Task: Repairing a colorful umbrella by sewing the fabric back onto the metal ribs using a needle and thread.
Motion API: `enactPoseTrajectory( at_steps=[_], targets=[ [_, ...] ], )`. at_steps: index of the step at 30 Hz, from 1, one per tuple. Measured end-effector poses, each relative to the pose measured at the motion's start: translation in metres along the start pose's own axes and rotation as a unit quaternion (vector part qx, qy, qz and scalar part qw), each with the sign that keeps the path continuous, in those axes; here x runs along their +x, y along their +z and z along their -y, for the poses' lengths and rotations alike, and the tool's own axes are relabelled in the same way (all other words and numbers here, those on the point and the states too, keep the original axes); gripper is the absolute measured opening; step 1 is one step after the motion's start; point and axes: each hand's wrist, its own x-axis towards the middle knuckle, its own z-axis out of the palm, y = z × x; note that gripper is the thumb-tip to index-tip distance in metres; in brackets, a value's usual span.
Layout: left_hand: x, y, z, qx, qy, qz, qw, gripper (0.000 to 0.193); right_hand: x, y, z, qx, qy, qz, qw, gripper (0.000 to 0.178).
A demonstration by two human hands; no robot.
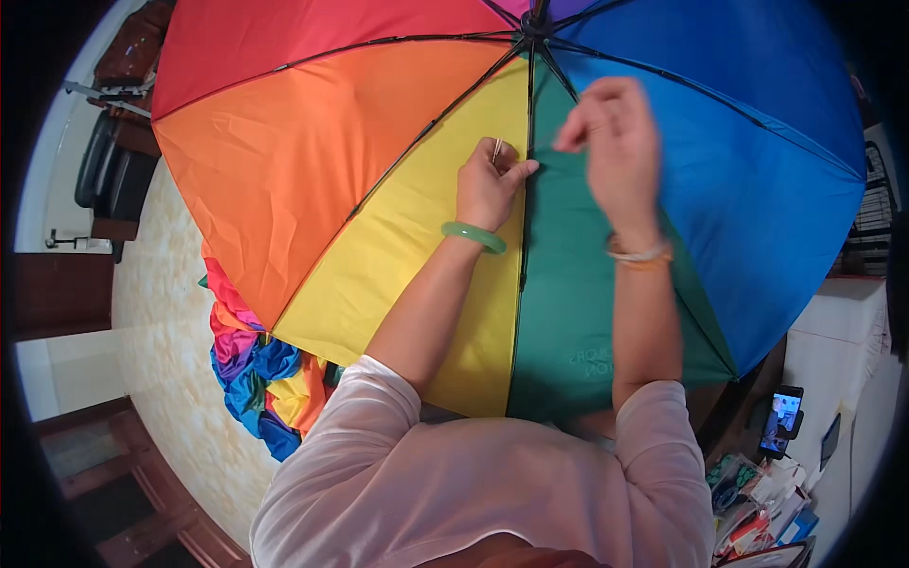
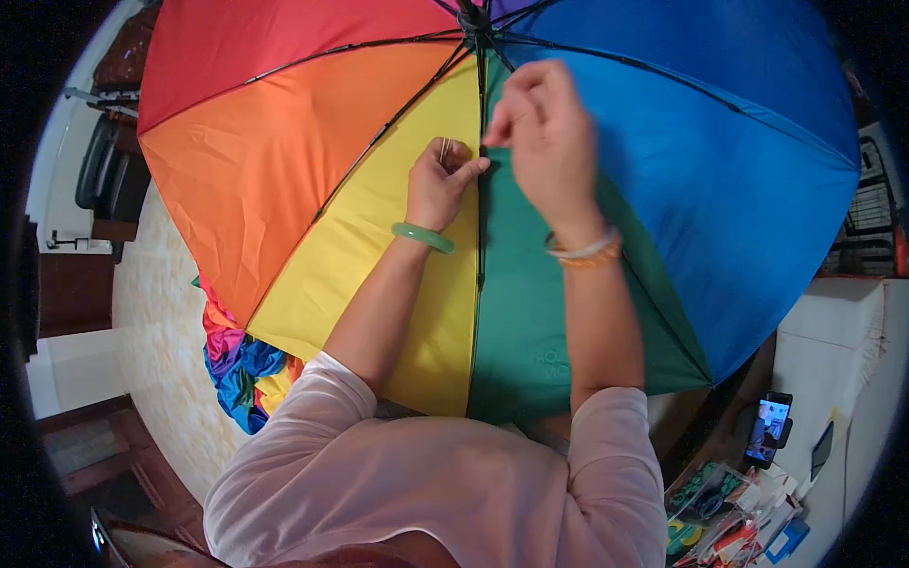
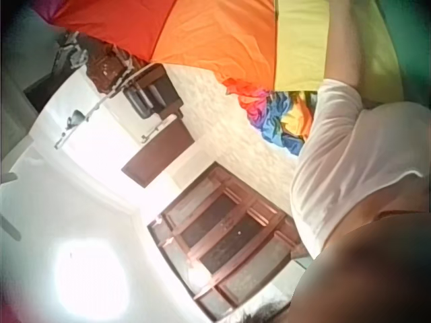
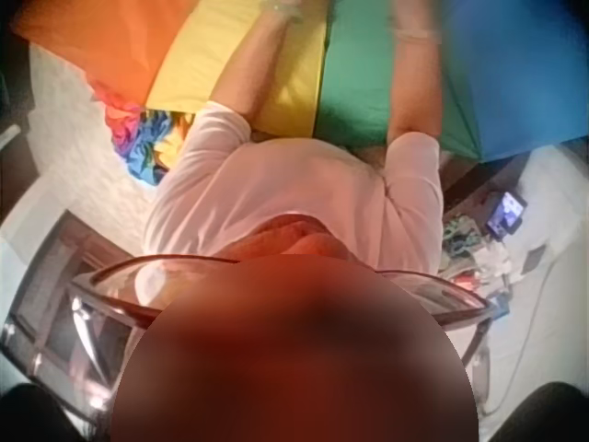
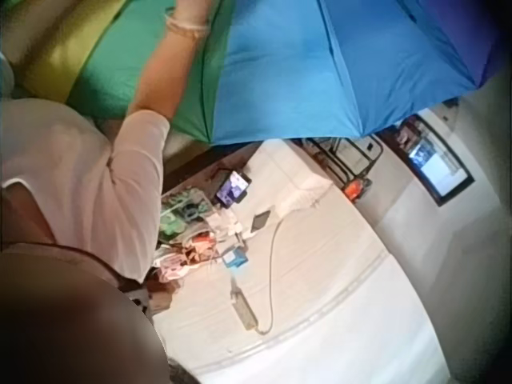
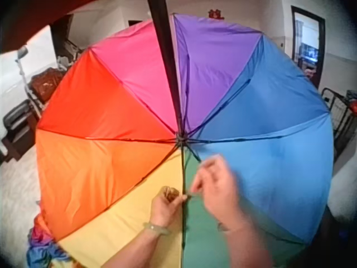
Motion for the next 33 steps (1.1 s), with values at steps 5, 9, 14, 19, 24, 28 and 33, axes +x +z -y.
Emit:
enactPoseTrajectory(
  at_steps=[5, 9, 14, 19, 24, 28, 33],
  targets=[
    [-0.002, 0.007, -0.012, 0.29, 0.207, -0.135, 0.925, 0.02, -0.004, -0.009, 0.016, 0.093, -0.041, -0.019, 0.995, 0.009],
    [-0.001, 0.011, -0.017, 0.114, 0.182, -0.018, 0.976, 0.012, -0.002, -0.015, 0.019, 0.165, -0.037, -0.017, 0.985, 0.007],
    [0.014, -0.004, -0.008, -0.114, -0.019, -0.109, 0.987, 0.006, 0.003, -0.026, -0.018, 0.135, 0.017, 0.123, 0.983, 0.006],
    [0.018, -0.016, -0.015, -0.186, -0.12, -0.072, 0.972, 0.007, -0.006, -0.014, -0.028, -0.295, -0.065, 0.177, 0.937, 0.006],
    [0.019, -0.008, -0.013, -0.221, -0.091, -0.076, 0.968, 0.008, -0.013, 0.014, -0.057, -0.371, -0.181, 0.083, 0.907, 0.01],
    [0.02, 0.001, -0.009, -0.229, -0.03, -0.101, 0.968, 0.007, -0.012, 0.023, -0.065, -0.312, -0.129, 0.045, 0.94, 0.006],
    [0.021, 0.009, -0.003, -0.196, 0.042, -0.105, 0.974, 0.006, -0.009, 0.021, -0.058, -0.229, -0.089, 0.016, 0.969, 0.003]
  ],
)
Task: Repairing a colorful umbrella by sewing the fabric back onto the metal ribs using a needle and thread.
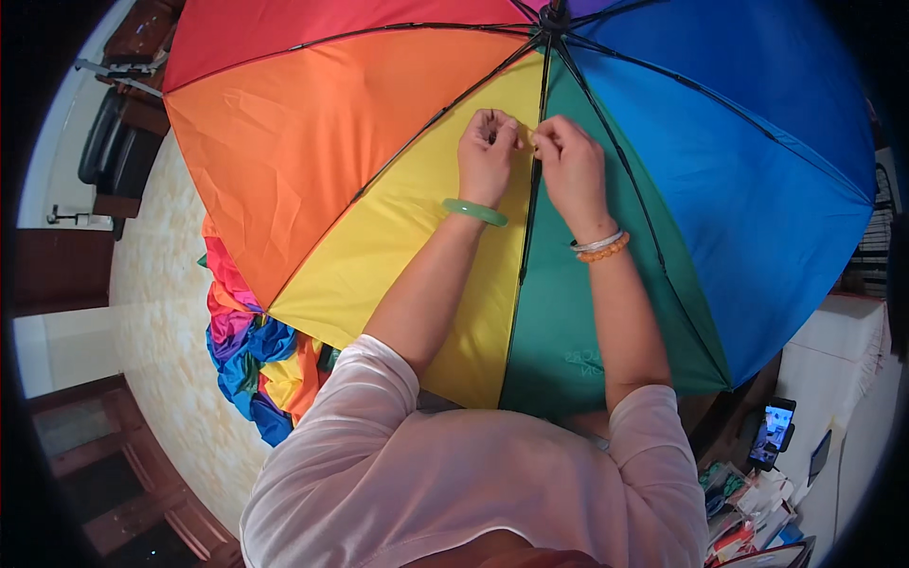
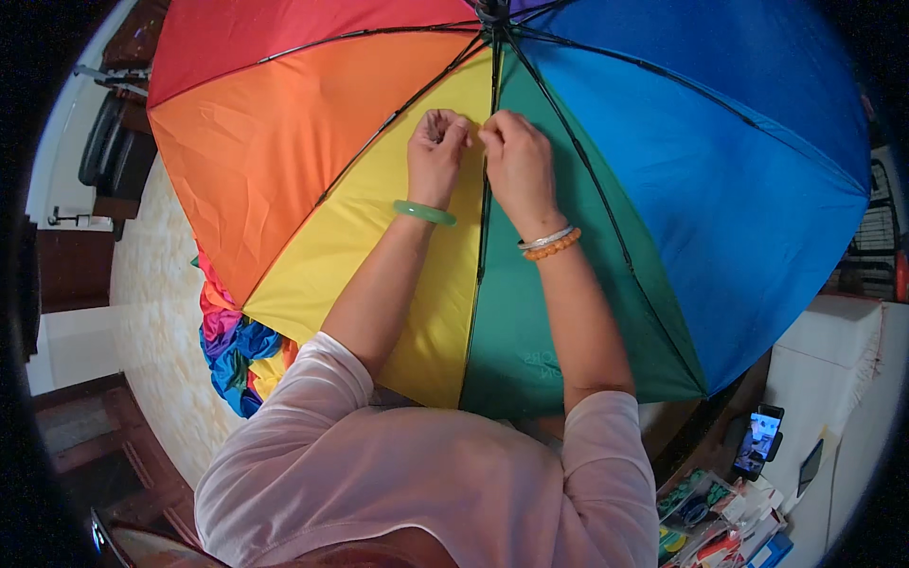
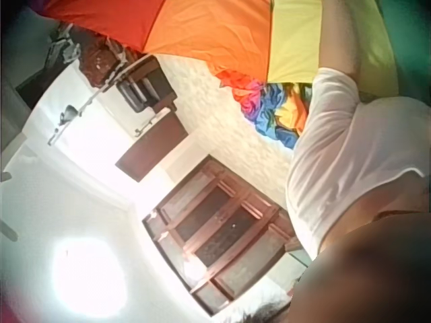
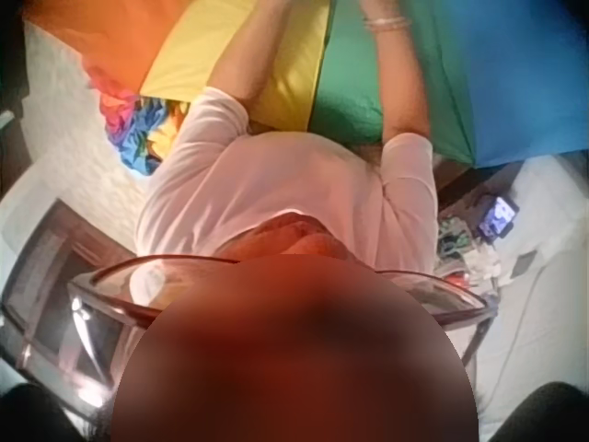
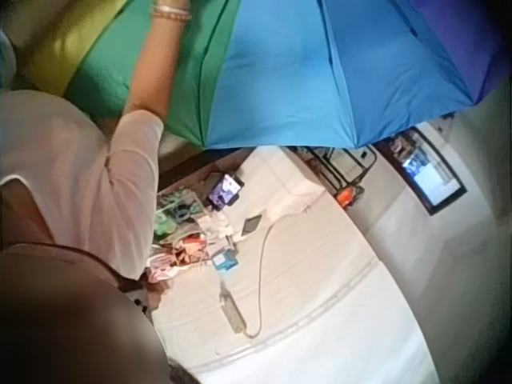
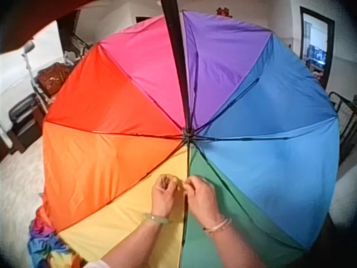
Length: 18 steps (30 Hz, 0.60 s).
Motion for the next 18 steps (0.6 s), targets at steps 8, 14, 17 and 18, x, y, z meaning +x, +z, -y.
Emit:
enactPoseTrajectory(
  at_steps=[8, 14, 17, 18],
  targets=[
    [-0.007, -0.013, -0.005, 0.202, -0.045, 0.107, 0.973, 0.008, 0.011, -0.021, -0.011, 0.318, 0.155, -0.126, 0.927, 0.003],
    [-0.014, -0.012, -0.011, 0.296, 0.068, 0.119, 0.945, 0.004, 0.009, -0.02, -0.007, 0.324, 0.138, -0.147, 0.924, 0.003],
    [-0.016, -0.009, -0.011, 0.42, 0.192, 0.12, 0.879, 0.008, 0.008, -0.021, 0.0, 0.302, 0.111, -0.121, 0.939, 0.003],
    [-0.015, -0.01, -0.008, 0.39, 0.199, 0.119, 0.891, 0.009, 0.008, -0.021, 0.003, 0.264, 0.083, -0.111, 0.954, 0.003]
  ],
)
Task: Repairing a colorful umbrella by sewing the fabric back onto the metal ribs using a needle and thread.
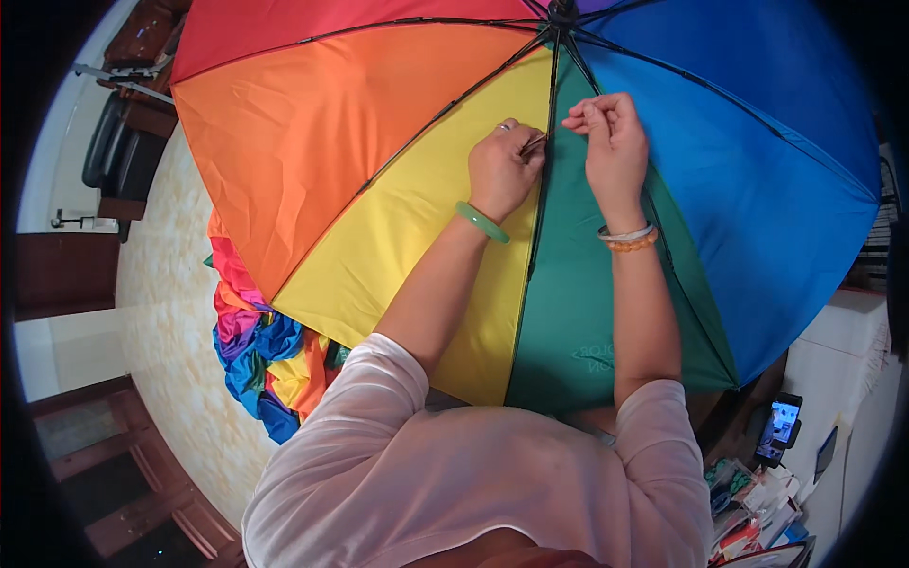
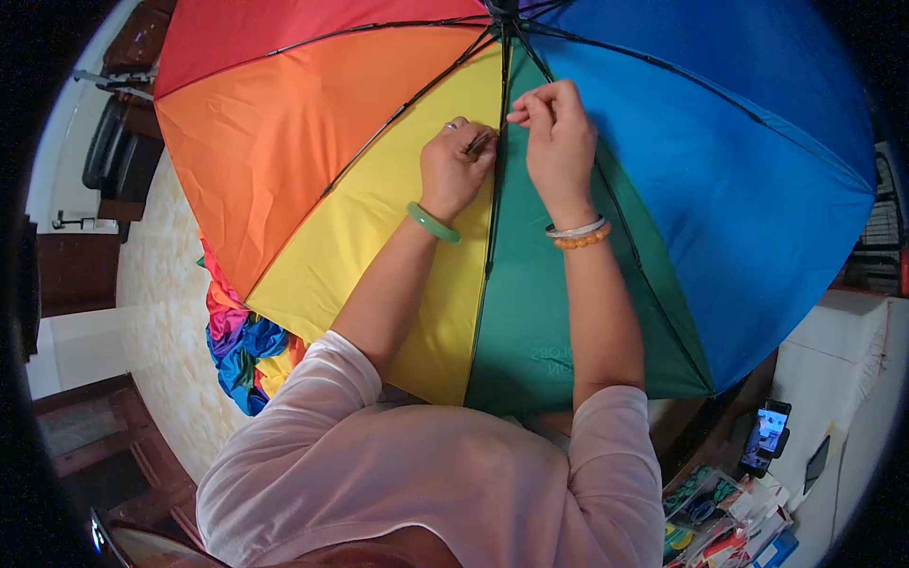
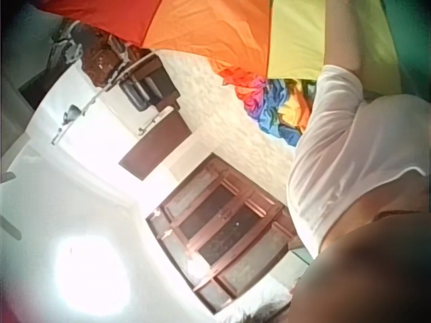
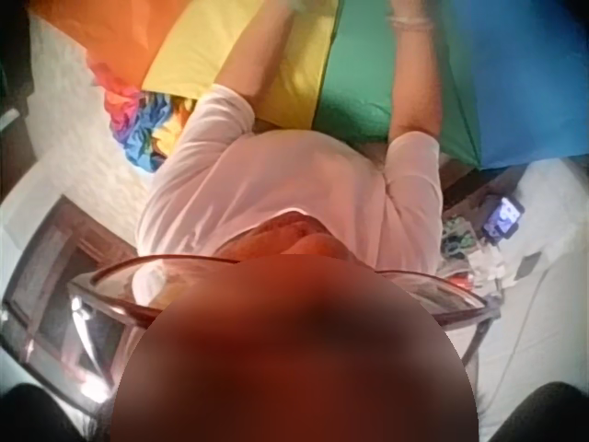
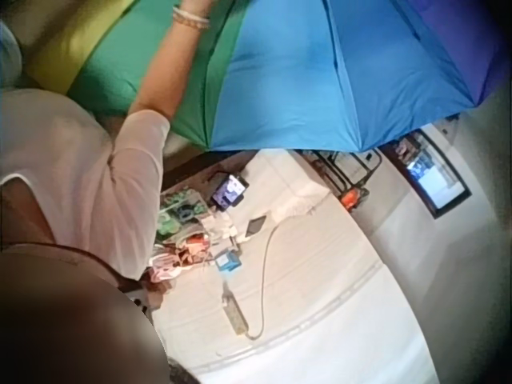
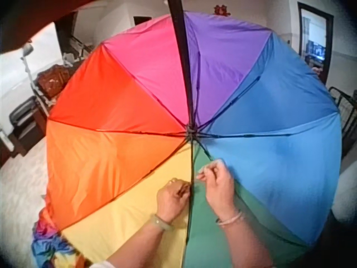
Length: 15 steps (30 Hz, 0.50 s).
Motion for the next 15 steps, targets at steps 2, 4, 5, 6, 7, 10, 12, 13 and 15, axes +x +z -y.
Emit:
enactPoseTrajectory(
  at_steps=[2, 4, 5, 6, 7, 10, 12, 13, 15],
  targets=[
    [0.002, 0.004, 0.006, -0.061, 0.014, -0.021, 0.998, 0.013, -0.004, 0.002, 0.005, -0.076, -0.058, 0.029, 0.995, 0.003],
    [0.003, 0.008, 0.01, -0.094, 0.023, -0.029, 0.995, 0.014, -0.006, 0.001, 0.016, -0.117, -0.086, 0.04, 0.989, 0.003],
    [0.003, 0.009, 0.012, -0.098, 0.031, -0.032, 0.994, 0.014, -0.006, -0.002, 0.027, -0.076, -0.092, 0.022, 0.993, 0.003],
    [0.004, 0.008, 0.012, -0.099, 0.04, -0.036, 0.994, 0.014, -0.005, -0.004, 0.042, -0.033, -0.1, 0.005, 0.994, 0.003],
    [0.005, 0.007, 0.013, -0.101, 0.048, -0.04, 0.993, 0.014, -0.004, -0.006, 0.055, 0.01, -0.107, -0.011, 0.994, 0.002],
    [0.007, 0.005, 0.01, -0.117, 0.046, -0.038, 0.991, 0.014, -0.002, -0.01, 0.061, 0.074, -0.107, -0.03, 0.991, 0.002],
    [0.005, 0.004, 0.007, -0.141, 0.019, -0.031, 0.989, 0.014, -0.001, -0.013, 0.059, 0.122, -0.088, -0.026, 0.988, 0.003],
    [0.004, 0.005, 0.005, -0.152, 0.004, -0.027, 0.988, 0.014, 0.0, -0.014, 0.058, 0.145, -0.078, -0.023, 0.986, 0.004],
    [0.0, 0.003, -0.003, -0.174, -0.008, -0.009, 0.985, 0.012, 0.002, -0.019, 0.055, 0.158, -0.058, -0.018, 0.986, 0.004]
  ],
)
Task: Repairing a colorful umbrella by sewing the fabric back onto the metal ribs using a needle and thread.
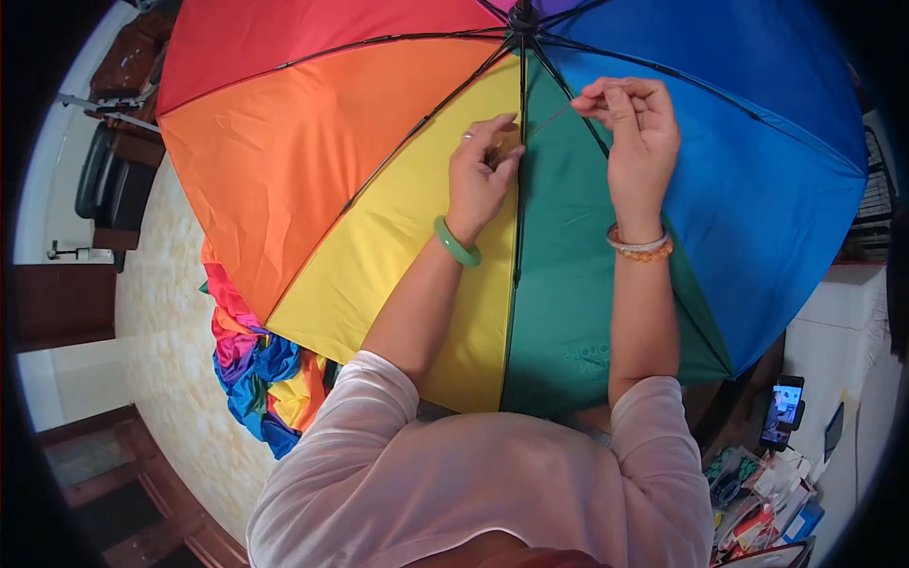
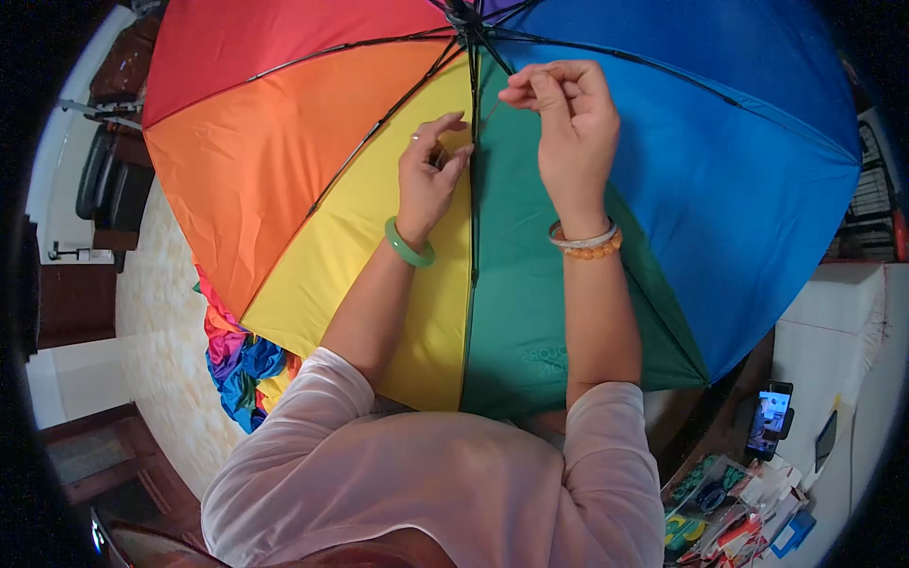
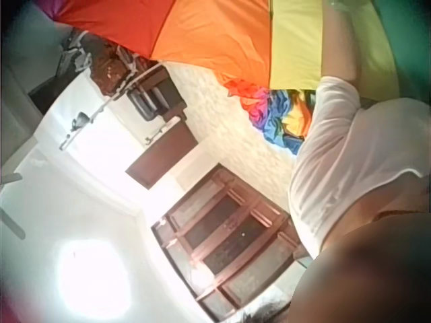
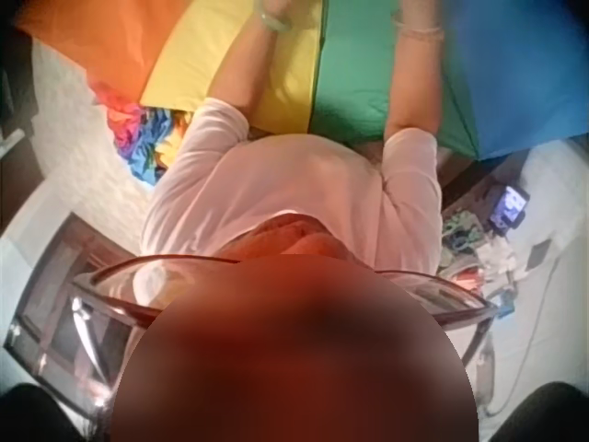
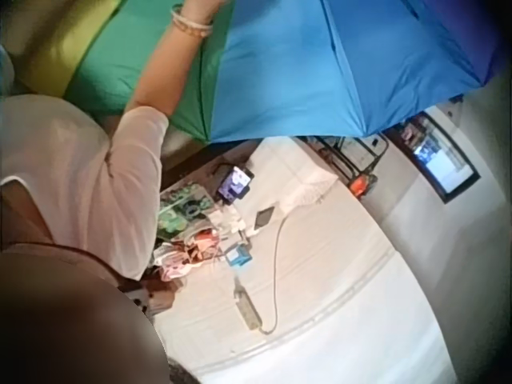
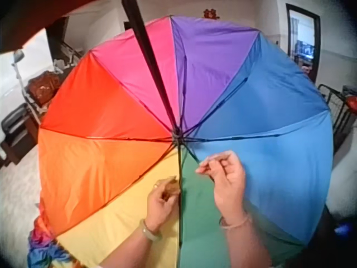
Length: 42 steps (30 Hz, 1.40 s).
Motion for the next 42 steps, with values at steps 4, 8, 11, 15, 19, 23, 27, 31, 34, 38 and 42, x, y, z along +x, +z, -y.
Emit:
enactPoseTrajectory(
  at_steps=[4, 8, 11, 15, 19, 23, 27, 31, 34, 38, 42],
  targets=[
    [0.0, -0.001, -0.012, -0.063, -0.047, 0.043, 0.996, 0.009, 0.008, -0.014, -0.007, 0.041, 0.065, 0.007, 0.997, 0.007],
    [0.011, -0.012, -0.013, -0.232, -0.295, -0.099, 0.922, 0.005, 0.007, -0.029, -0.029, -0.072, 0.164, 0.192, 0.965, 0.013],
    [0.013, -0.018, -0.005, -0.279, -0.3, -0.097, 0.907, 0.006, -0.004, -0.016, -0.037, -0.289, 0.094, 0.241, 0.922, 0.016],
    [0.014, -0.017, -0.004, -0.323, -0.296, -0.095, 0.894, 0.006, -0.018, -0.001, -0.052, -0.503, -0.015, 0.265, 0.822, 0.02],
    [0.013, -0.01, -0.01, -0.311, -0.271, -0.104, 0.905, 0.006, -0.026, 0.007, -0.067, -0.531, -0.111, 0.236, 0.806, 0.02],
    [0.011, -0.004, -0.005, -0.297, -0.199, -0.114, 0.927, 0.008, -0.026, 0.01, -0.071, -0.474, -0.027, 0.185, 0.86, 0.009],
    [0.011, -0.003, -0.003, -0.287, -0.225, -0.106, 0.925, 0.008, -0.018, 0.013, -0.06, -0.315, 0.094, 0.122, 0.936, 0.003],
    [0.006, -0.004, 0.0, -0.177, -0.234, -0.053, 0.954, 0.008, -0.013, 0.011, -0.054, -0.176, 0.137, 0.077, 0.972, 0.001],
    [0.004, -0.005, 0.002, -0.066, -0.232, -0.004, 0.971, 0.007, -0.011, 0.007, -0.053, -0.092, 0.139, 0.056, 0.984, 0.002],
    [0.003, -0.006, 0.0, 0.012, -0.159, -0.003, 0.987, 0.003, -0.009, 0.001, -0.058, -0.028, 0.133, 0.033, 0.99, 0.004],
    [0.002, -0.001, 0.001, 0.089, -0.083, -0.022, 0.992, 0.006, -0.011, 0.008, -0.058, 0.003, 0.148, 0.032, 0.988, 0.003]
  ],
)
